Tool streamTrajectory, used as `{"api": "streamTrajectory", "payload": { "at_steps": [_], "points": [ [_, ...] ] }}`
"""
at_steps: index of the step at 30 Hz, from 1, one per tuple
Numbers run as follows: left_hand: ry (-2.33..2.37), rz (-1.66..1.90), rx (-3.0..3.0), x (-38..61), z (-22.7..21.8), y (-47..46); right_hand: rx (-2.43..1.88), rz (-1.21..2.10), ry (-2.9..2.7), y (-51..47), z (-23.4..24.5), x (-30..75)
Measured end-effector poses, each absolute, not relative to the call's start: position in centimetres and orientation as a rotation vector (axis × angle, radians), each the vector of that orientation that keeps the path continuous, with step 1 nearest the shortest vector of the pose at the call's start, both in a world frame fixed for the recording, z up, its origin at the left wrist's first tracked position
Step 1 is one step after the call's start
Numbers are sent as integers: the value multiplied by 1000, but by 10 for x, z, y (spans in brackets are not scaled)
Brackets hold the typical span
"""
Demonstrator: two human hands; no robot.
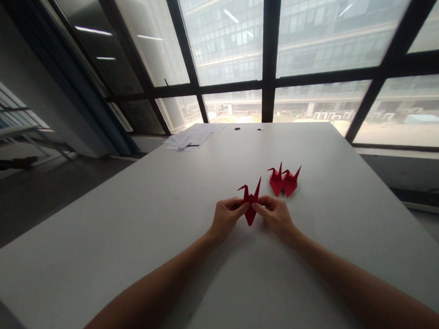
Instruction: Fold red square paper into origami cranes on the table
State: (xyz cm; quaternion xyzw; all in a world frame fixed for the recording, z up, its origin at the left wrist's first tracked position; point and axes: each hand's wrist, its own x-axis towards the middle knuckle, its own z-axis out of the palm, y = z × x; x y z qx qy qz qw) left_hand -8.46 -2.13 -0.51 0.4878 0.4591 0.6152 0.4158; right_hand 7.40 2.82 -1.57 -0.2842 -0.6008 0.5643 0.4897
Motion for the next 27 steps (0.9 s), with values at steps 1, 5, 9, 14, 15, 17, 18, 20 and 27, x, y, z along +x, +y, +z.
{"api": "streamTrajectory", "payload": {
  "at_steps": [1, 5, 9, 14, 15, 17, 18, 20, 27],
  "points": [
    [1151, 1543, 1219, -84, -5, -21, -691, 1369, -1452, 28, -15, 74],
    [1161, 1526, 1220, -85, -3, -21, -675, 1370, -1434, 28, -15, 73],
    [1164, 1525, 1237, -85, -3, -22, -689, 1371, -1440, 27, -13, 73],
    [1151, 1522, 1243, -85, -4, -22, -676, 1387, -1439, 27, -11, 74],
    [1158, 1522, 1243, -85, -4, -22, -671, 1394, -1432, 27, -11, 74],
    [1193, 1528, 1259, -85, -3, -23, -662, 1417, -1419, 28, -11, 74],
    [1213, 1530, 1276, -85, -2, -23, -659, 1426, -1414, 28, -11, 74],
    [1237, 1536, 1311, -85, 0, -23, -661, 1435, -1408, 28, -11, 74],
    [1208, 1533, 1347, -86, 0, -24, -658, 1464, -1391, 27, -10, 73]
  ]
}}
